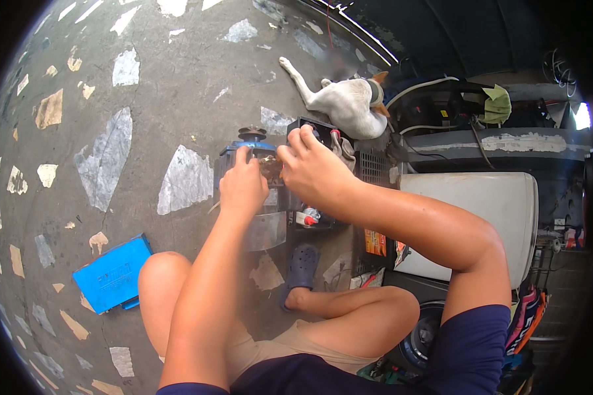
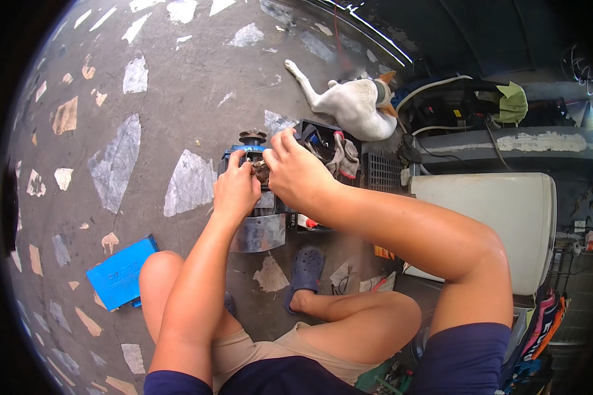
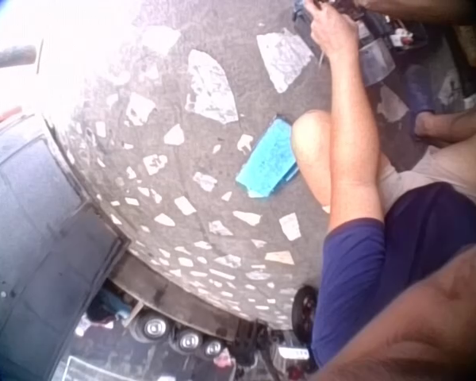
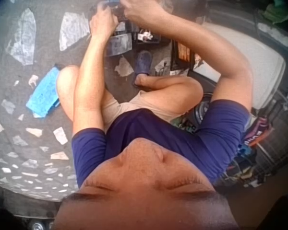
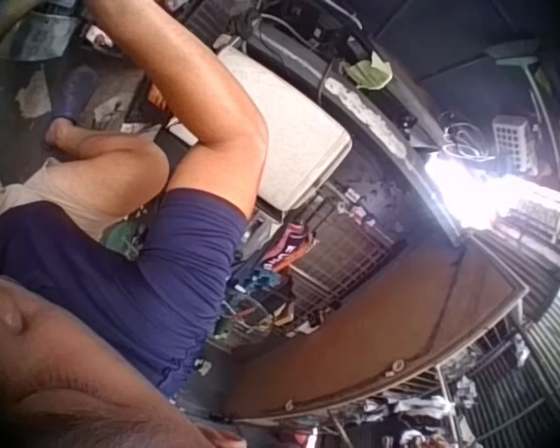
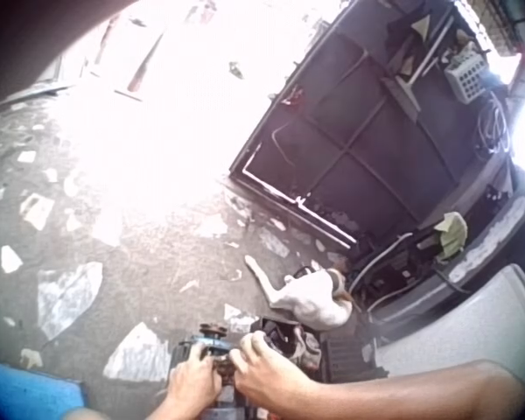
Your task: Repairing an electric motor by stripping and connecting wires.
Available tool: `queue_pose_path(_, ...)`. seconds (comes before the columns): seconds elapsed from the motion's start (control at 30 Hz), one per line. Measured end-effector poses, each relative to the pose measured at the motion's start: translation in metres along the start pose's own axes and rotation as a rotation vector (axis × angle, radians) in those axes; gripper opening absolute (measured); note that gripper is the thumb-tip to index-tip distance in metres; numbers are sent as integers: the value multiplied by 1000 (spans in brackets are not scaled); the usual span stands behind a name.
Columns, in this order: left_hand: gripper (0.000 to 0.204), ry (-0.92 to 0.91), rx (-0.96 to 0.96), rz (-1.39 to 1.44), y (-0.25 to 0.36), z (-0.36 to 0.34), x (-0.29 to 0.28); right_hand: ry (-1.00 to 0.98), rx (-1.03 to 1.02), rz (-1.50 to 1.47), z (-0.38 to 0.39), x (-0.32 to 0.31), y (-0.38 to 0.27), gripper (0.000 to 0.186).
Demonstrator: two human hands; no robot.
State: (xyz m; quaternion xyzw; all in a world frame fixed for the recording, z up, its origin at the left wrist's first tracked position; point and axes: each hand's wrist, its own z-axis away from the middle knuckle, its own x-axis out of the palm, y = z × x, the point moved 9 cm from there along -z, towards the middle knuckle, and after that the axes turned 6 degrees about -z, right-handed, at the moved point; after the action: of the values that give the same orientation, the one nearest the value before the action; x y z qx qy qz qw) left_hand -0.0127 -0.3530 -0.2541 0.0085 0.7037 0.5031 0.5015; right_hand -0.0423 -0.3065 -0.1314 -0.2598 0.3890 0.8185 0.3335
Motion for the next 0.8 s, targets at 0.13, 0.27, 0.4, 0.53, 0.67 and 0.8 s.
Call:
queue_pose_path(0.13, 18, 17, -4, -8, 0, 1, 1, 8, 1, -1, 2, 0, 0, 23)
queue_pose_path(0.27, 18, 7, -9, 1, -4, 1, 3, 84, 0, 10, 5, -1, -1, 23)
queue_pose_path(0.4, 18, 16, -6, 13, -4, 1, 3, 103, -23, 46, 3, 4, -4, 23)
queue_pose_path(0.53, 18, 6, -8, 4, -2, 0, 4, 64, -60, 18, 0, 7, 1, 23)
queue_pose_path(0.67, 19, -6, -20, 0, -1, 0, 4, -64, -8, -120, -2, 15, 7, 21)
queue_pose_path(0.8, 20, -13, -27, 2, -6, 1, 6, -252, 39, -263, -11, 12, 14, 20)
